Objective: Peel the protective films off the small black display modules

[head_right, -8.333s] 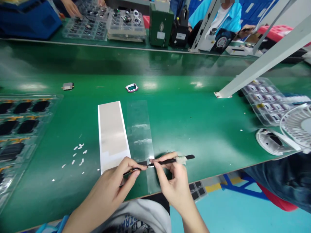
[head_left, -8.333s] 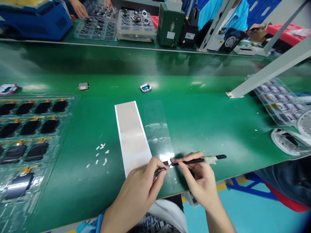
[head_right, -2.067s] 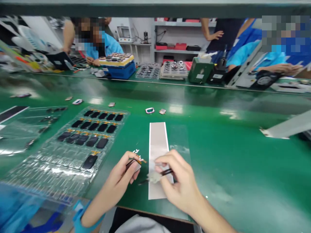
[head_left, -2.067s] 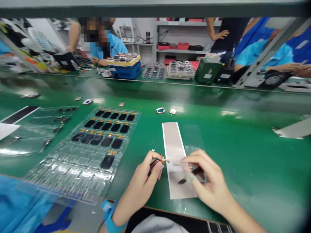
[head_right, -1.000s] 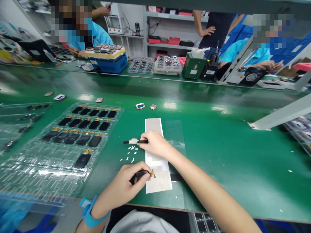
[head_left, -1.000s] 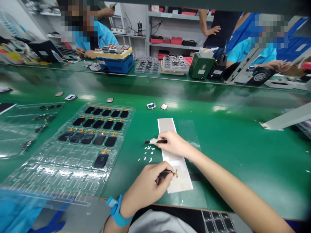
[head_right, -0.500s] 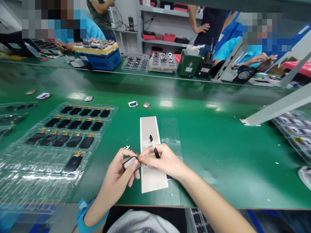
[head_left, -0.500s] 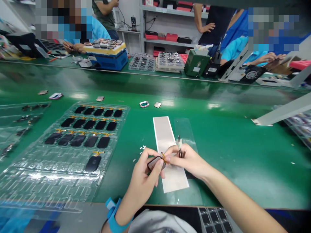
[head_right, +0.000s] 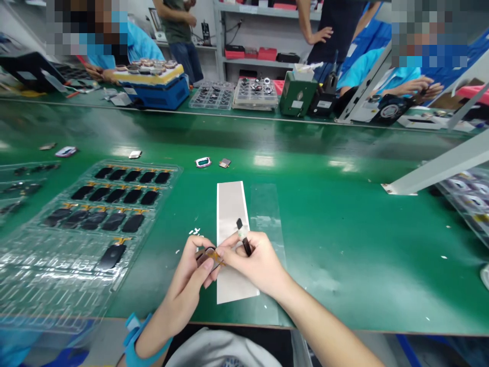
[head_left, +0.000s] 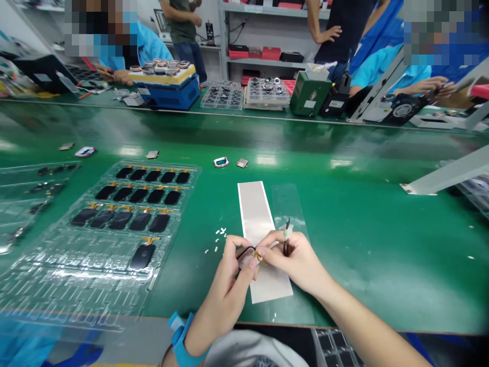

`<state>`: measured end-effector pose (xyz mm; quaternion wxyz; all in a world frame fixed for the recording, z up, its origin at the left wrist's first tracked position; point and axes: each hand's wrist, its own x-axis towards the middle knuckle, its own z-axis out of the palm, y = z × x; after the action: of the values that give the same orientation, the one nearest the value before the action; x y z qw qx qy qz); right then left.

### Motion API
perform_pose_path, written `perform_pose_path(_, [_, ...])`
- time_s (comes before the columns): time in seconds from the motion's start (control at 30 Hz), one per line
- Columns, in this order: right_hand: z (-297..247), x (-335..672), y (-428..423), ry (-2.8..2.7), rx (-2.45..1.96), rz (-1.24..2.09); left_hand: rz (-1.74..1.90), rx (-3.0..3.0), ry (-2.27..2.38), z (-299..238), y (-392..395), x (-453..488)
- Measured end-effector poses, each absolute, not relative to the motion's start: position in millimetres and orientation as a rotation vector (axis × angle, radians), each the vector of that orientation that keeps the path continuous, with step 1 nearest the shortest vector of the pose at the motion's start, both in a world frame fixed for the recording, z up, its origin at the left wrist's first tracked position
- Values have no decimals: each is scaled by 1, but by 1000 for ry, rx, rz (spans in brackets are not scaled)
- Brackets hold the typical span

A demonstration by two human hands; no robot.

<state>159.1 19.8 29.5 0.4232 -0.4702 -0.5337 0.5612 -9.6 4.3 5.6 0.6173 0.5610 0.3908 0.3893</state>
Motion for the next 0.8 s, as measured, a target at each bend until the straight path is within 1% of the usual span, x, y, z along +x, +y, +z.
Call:
perform_pose_path(0.17, [32,159,17,-1408,-1210,1193,881,1268,927,4,3,-8])
perform_pose_path(0.23, [33,159,17,-1413,-1222,1163,875,1269,934,4,4,-7])
perform_pose_path(0.53, [32,160,18,-1419,-1239,1154,883,1260,936,2,6,-4])
perform_pose_path(0.8, [35,162,22,-1402,-1237,1274,861,1278,924,1,7,-5])
